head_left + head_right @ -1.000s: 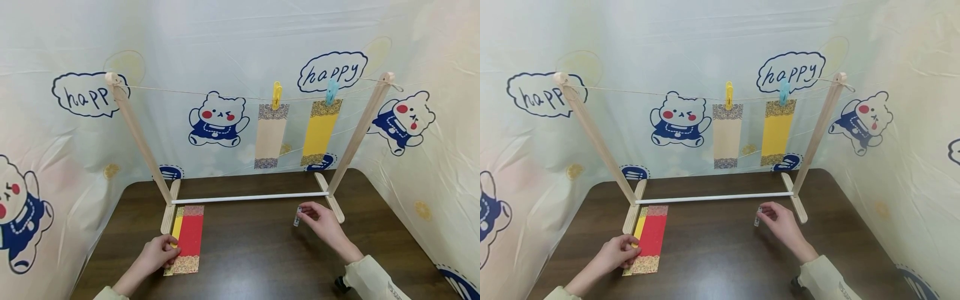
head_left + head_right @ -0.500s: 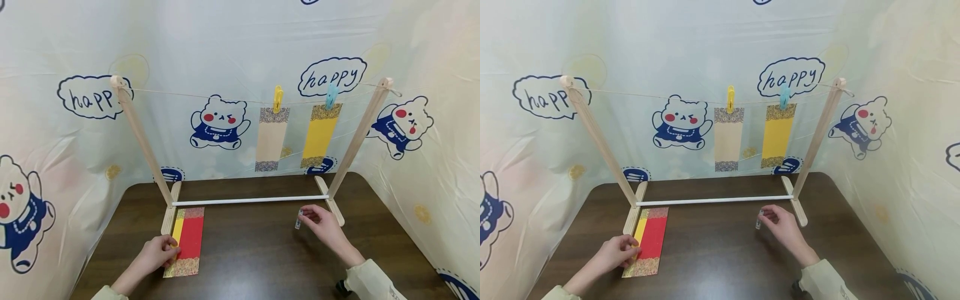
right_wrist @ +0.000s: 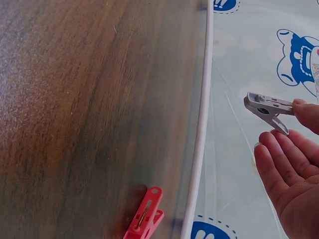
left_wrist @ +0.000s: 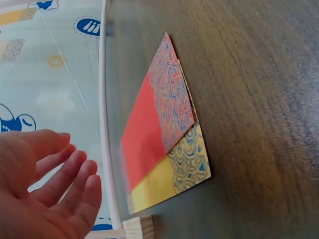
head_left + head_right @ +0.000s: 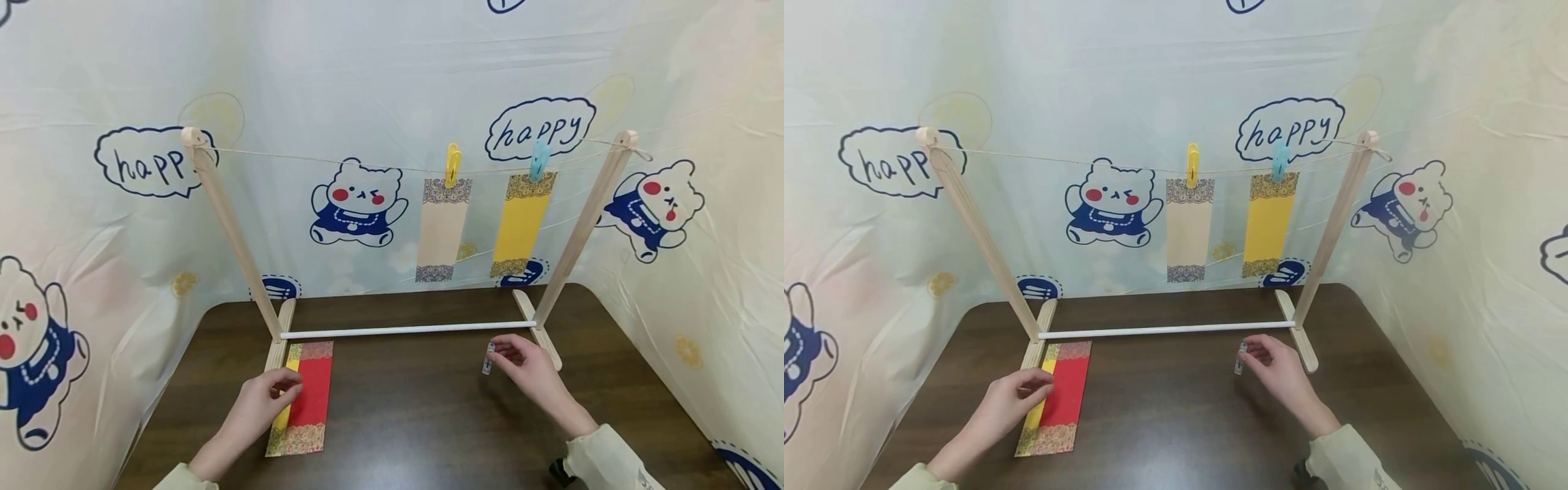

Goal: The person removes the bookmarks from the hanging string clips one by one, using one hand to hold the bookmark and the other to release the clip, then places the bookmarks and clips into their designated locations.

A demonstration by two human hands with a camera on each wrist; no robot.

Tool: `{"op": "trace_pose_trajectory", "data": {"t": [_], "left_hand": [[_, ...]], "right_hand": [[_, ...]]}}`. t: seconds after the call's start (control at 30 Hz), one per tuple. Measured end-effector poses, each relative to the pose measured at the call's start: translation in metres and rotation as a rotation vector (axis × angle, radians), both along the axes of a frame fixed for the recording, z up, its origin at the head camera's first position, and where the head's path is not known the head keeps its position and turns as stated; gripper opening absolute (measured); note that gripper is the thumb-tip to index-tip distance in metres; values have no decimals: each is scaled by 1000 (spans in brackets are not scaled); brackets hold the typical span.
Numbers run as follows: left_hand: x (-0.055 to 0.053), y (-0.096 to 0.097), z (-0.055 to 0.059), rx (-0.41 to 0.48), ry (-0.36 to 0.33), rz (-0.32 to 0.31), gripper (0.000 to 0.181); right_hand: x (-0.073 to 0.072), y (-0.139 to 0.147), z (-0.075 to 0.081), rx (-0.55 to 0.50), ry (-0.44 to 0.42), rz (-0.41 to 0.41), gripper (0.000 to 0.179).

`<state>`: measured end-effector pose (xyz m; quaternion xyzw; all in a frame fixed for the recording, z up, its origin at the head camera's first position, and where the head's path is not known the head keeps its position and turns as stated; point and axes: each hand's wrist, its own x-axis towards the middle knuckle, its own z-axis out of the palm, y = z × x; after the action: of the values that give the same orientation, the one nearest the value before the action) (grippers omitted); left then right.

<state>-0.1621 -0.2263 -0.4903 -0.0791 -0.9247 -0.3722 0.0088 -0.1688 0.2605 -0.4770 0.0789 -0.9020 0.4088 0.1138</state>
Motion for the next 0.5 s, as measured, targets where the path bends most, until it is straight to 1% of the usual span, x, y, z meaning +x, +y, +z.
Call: {"op": "trace_pose_trajectory", "data": {"t": [0.13,0.33,0.4,0.5], "left_hand": [[-2,3,1,-37,75,-7,22],[-4,7,2,-141,168,-33,28],[-4,8,3,-163,186,-38,29],[-4,10,2,-175,195,-44,30]], "right_hand": [[0,0,1,2,-13,-9,22],[0,4,4,18,-29,-10,25],[0,6,5,27,-33,-15,25],[1,11,6,51,-33,-18,25]]}}
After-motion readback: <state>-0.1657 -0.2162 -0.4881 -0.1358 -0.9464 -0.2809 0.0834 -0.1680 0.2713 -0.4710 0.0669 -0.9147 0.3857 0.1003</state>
